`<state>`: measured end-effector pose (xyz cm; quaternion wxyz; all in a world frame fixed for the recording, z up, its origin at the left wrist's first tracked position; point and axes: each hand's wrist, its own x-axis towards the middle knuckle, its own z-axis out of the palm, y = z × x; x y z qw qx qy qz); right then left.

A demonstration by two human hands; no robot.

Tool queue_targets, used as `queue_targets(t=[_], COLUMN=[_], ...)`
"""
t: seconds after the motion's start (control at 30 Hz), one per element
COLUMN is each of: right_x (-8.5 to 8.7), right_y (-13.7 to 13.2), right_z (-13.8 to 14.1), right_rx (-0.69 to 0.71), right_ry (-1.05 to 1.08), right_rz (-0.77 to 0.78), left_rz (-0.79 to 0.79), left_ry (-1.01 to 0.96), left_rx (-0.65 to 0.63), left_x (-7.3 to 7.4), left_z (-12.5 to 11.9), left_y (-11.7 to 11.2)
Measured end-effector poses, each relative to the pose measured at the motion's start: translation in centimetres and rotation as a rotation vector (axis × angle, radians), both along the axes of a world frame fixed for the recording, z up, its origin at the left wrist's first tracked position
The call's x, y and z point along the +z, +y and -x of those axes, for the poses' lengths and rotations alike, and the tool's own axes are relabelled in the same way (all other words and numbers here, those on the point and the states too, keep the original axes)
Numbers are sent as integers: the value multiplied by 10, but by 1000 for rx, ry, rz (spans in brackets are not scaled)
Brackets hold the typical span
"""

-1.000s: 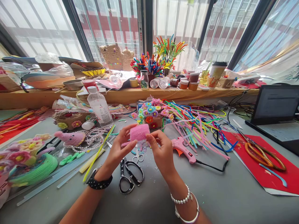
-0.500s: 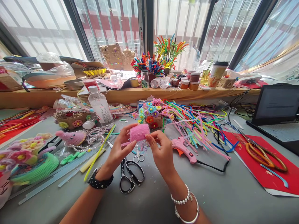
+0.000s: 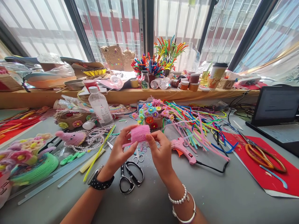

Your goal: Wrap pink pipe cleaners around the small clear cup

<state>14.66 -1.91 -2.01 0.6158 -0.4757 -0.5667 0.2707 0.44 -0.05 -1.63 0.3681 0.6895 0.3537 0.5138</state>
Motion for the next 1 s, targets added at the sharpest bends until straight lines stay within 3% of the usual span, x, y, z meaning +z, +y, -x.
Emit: queue_targets(t=[0.43,1.0], right_x=[-1,0], right_y=[2,8], right_z=[-4,-4], right_rx=[-12,-64], right_ry=[-57,-46], right_rz=[-48,-72], left_rz=[-180,-302], left_ry=[123,175], left_rx=[14,-8], left_x=[-4,-7], left_z=[0,-1], left_y=[-1,0])
